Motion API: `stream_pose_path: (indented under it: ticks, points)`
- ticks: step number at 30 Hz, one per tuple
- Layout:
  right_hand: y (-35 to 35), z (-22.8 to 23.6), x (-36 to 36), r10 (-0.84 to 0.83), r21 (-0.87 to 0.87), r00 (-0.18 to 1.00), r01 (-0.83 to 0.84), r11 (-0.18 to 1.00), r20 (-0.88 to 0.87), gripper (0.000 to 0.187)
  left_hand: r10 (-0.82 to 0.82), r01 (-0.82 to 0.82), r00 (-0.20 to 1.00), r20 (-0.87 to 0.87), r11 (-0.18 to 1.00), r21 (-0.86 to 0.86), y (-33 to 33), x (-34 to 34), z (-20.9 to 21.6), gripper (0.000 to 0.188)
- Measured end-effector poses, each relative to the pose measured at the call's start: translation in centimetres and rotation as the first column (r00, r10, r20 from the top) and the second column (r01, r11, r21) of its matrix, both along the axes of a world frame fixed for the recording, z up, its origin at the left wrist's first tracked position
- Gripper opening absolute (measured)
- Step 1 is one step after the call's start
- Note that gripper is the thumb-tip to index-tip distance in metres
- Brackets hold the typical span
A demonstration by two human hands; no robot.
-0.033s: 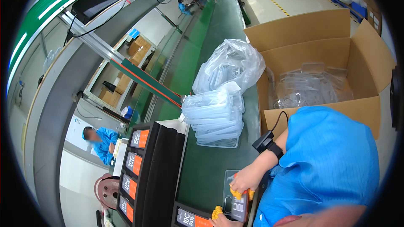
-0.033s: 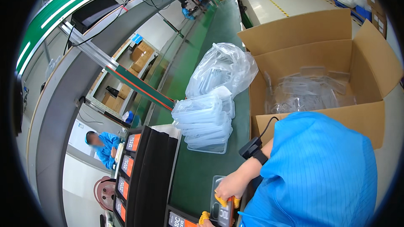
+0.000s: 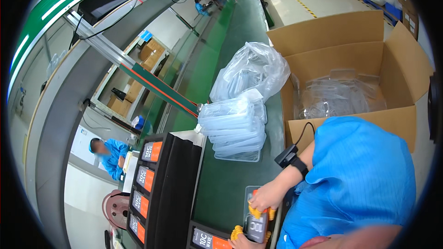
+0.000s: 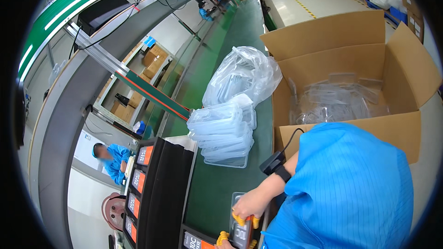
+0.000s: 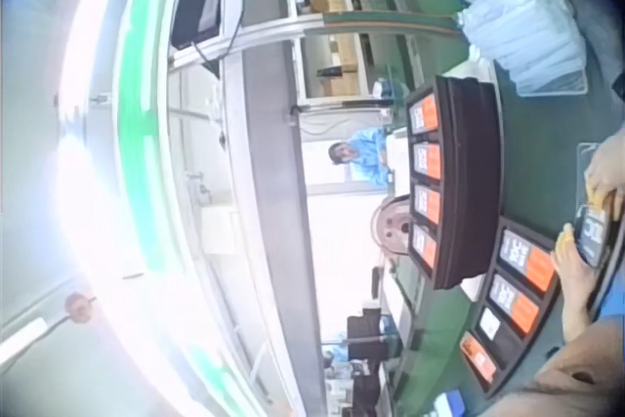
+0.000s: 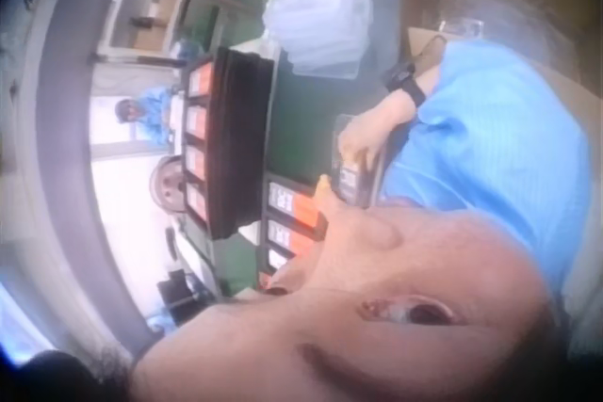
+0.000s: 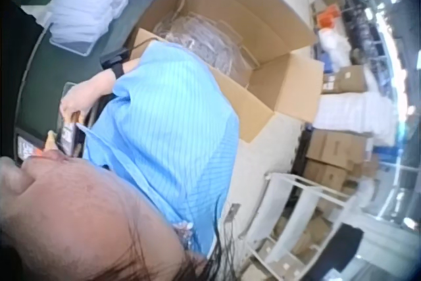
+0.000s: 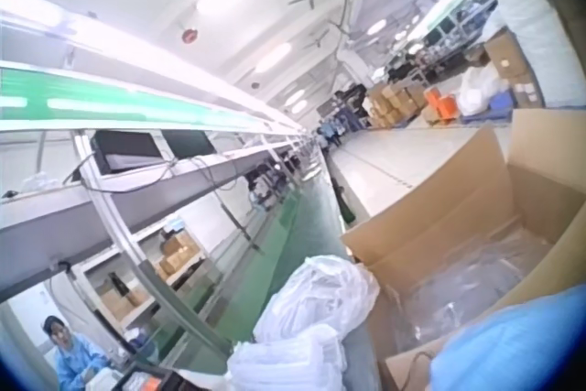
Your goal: The recorder is packing mobile phones and clear plastic cases into bags and boxes at a factory workstation.
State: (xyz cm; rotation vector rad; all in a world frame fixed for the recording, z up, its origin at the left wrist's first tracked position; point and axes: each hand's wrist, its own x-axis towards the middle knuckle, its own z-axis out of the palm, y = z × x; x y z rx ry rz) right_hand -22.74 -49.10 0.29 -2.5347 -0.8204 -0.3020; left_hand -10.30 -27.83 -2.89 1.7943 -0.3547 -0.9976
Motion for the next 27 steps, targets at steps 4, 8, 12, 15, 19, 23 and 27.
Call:
stream_pose_path:
  ticks: [4, 8, 12, 15, 19, 23, 27]
  points:
    - [-0.9, -1.2, 2.4, 0.052, 0.203, 0.994, -0.069, 0.977, 0.091, 0.045, 0.183, -0.174, 0.981, 0.059, 0.975, -0.14, 0.3, -3.3, 3.2, 0.052]
    - [-0.8, -1.1, 2.1, 0.114, 0.19, 0.979, -0.145, 0.971, 0.167, 0.039, -0.318, 0.271, 0.311, 0.896, 0.933, 0.238, 1.1, -3.5, 3.6, 0.091]
    - [0.0, 0.2, 0.9, 0.032, -0.028, 0.995, -0.03, 0.999, 0.093, 0.03, -0.333, 0.251, 0.264, 0.905, 0.93, 0.269, 1.5, -3.9, 4.0, 0.087]
    - [-1.0, -0.7, -0.2, 0.057, 0.01, 0.974, -0.061, 0.998, 0.218, 0.027, -0.352, 0.237, 0.08, 0.933, 0.916, 0.325, -0.1, -4.1, 4.9, 0.064]
    - [-2.6, 1.1, -2.3, 0.035, 0.05, 0.983, -0.045, 0.998, 0.18, 0.025, -0.329, 0.273, 0.171, 0.929, 0.921, 0.277, -1.4, -4.7, 4.0, 0.078]
    - [-3.9, 1.6, -4.1, -0.044, -0.089, 0.998, 0.048, 0.995, 0.04, 0.022, -0.321, 0.233, 0.242, 0.916, 0.935, 0.267, -2.7, -4.9, 3.5, 0.076]
    - [-3.0, 2.0, -2.9, -0.08, -0.051, 0.996, 0.078, 0.996, -0.032, 0.02, -0.318, 0.204, 0.258, 0.912, 0.941, 0.27, -1.3, -4.8, 3.5, 0.079]
